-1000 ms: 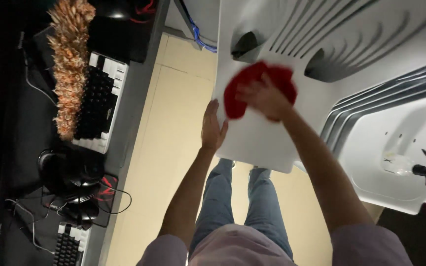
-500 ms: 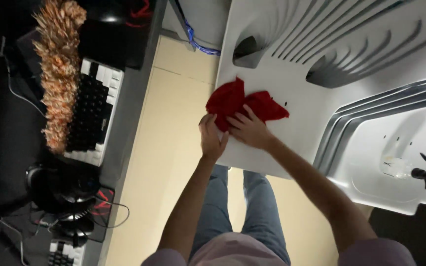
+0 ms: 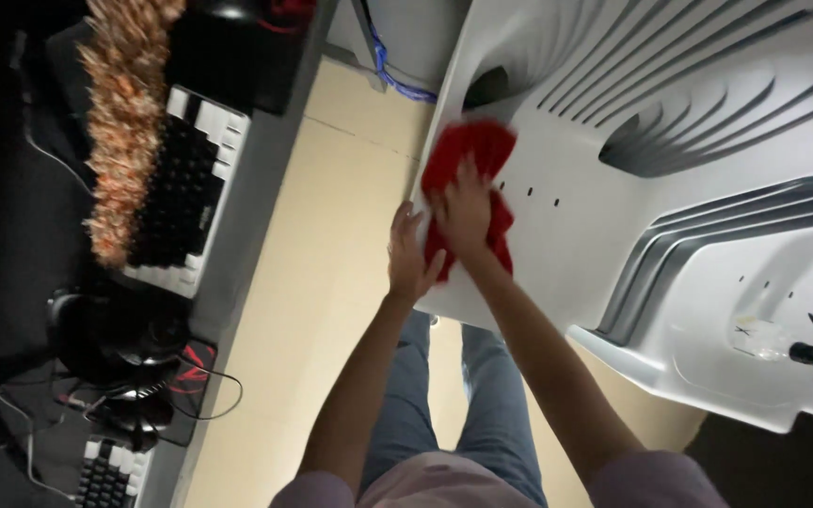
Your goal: The person wipes the seat and backrest of a white plastic chair using a red cloth. They repeatedly lift and reposition the chair to access different areas, then continue wiping the surface thoroughly.
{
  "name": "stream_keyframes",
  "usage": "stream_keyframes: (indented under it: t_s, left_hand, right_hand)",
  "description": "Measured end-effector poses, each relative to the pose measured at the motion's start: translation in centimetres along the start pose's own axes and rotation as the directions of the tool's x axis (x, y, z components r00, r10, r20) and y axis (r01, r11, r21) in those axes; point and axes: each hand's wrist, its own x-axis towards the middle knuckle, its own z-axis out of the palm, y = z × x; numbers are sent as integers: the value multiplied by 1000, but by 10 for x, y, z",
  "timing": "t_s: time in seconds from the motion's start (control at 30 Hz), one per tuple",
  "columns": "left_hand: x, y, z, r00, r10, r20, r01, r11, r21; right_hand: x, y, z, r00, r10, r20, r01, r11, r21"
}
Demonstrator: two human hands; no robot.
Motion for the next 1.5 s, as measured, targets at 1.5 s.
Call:
stream_keyframes:
  t_s: [1.5]
  left_hand:
    - [-63,95,107,983,163,-85,-167,984,-55]
  right_hand:
    - [-133,68,-65,885,-464,39,461,885,58]
